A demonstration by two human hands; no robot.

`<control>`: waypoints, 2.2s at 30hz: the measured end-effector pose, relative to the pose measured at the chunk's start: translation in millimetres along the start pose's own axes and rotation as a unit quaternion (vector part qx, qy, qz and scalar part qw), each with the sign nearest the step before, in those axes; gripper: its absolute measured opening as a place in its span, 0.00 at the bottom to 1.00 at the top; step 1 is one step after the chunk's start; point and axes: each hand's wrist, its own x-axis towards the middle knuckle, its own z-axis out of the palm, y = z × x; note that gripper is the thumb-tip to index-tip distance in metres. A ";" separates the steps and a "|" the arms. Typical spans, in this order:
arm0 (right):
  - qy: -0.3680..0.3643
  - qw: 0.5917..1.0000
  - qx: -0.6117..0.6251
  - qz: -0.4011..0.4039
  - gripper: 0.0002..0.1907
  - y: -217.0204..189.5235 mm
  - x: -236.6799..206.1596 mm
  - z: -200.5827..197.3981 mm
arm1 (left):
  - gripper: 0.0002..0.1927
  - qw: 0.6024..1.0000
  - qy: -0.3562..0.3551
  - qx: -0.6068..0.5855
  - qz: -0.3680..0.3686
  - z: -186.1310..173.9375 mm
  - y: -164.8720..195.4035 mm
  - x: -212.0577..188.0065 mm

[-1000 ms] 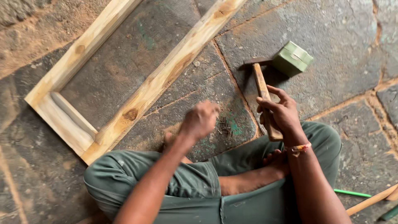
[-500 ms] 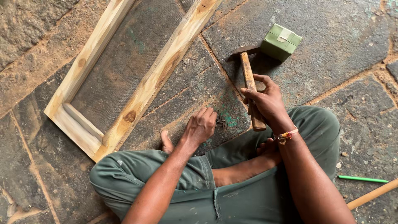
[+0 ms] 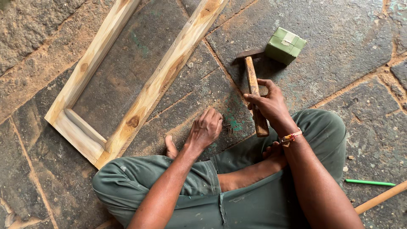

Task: The person is sitting on a stone floor, hammering nails into a wooden frame to secure a mesh screen. They repeatedly pick up nails and use a hammer to fasten the screen to the frame.

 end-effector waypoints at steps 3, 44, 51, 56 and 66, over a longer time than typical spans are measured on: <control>0.002 1.000 -0.018 0.000 0.32 2.4 0.8 0.5 | 0.07 0.999 -0.038 0.024 0.001 -2.2 4.0 -2.4; 0.005 0.997 -0.078 0.021 0.36 5.3 1.2 3.4 | 0.10 0.697 0.098 -0.676 -0.219 -145.8 84.4 3.8; 0.003 0.996 -0.088 0.013 0.36 2.5 -1.8 3.8 | 0.09 0.647 0.121 -0.717 -0.229 -153.7 74.8 0.9; 0.001 0.998 -0.068 0.008 0.35 6.1 0.0 3.6 | 0.07 0.680 0.123 -0.695 -0.202 -159.2 76.2 3.4; 0.005 0.996 -0.090 0.013 0.36 7.4 1.4 2.5 | 0.06 0.869 0.192 -0.436 -0.137 -159.1 87.0 4.6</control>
